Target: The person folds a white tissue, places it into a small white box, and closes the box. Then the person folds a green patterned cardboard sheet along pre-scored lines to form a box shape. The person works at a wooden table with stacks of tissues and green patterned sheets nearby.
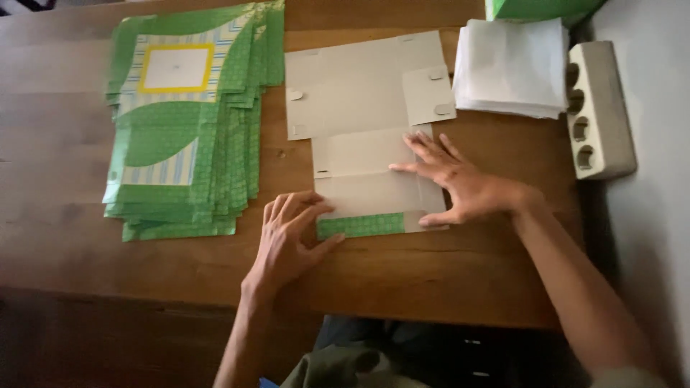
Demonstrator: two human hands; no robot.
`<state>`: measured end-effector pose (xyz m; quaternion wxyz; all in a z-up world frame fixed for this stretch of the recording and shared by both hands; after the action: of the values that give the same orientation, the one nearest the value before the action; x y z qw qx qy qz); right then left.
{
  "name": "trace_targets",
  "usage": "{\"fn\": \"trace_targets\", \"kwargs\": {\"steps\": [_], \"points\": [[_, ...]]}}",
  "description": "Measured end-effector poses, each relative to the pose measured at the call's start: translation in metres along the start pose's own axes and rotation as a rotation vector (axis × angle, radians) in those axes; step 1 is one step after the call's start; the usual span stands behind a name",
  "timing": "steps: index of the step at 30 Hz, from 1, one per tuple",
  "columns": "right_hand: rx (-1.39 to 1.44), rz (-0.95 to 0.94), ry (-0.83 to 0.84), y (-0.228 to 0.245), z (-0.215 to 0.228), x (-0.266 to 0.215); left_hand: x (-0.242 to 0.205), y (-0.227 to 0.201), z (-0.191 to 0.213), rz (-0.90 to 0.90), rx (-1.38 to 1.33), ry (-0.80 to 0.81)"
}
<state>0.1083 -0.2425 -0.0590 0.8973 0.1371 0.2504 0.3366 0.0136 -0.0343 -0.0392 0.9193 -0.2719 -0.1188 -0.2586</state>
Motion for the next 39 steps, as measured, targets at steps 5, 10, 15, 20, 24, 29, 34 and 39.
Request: {"fn": "trace_targets", "kwargs": {"steps": [5, 10, 15, 20, 24, 29, 34, 39], "points": [[-0.051, -0.025, -0.096, 0.002, -0.004, 0.006, -0.016, 0.006, 0.007, 0.105, -0.001, -0.072], [-0.231, 0.164, -0.264, 0.063, -0.022, 0.006, -0.017, 0.005, 0.009, 0.063, -0.100, -0.126], [-0.203, 0.267, -0.366, 0.088, -0.060, 0.010, -0.012, 0.002, 0.015, 0.036, -0.317, -0.166], [-0.062, 0.267, -0.401, 0.086, -0.054, 0.009, 0.002, 0.001, 0.011, -0.007, -0.388, -0.121], [0.012, 0.298, -0.409, 0.087, -0.043, 0.004, 0.019, 0.001, 0.015, -0.090, -0.370, -0.082], [-0.002, 0.393, -0.485, 0.081, -0.049, 0.004, 0.049, 0.006, 0.010, -0.114, -0.377, 0.168], [0.060, 0.300, -0.469, 0.081, -0.041, 0.002, 0.072, 0.034, -0.024, 0.086, -0.335, 0.696], [0.117, 0.291, -0.469, 0.081, -0.035, -0.001, 0.091, 0.036, -0.039, 0.035, -0.187, 0.914]]}}
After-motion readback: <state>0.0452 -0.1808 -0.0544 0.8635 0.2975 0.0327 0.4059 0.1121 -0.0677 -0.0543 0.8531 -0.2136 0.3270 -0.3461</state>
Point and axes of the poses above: each hand's wrist, its own x-axis towards the middle knuckle, its own z-axis out of the back of the hand, y = z × x, the point moved 10 cm from there along x, towards the middle knuckle, and after that the axes turned 13 degrees about -z, right-handed, at the moved point
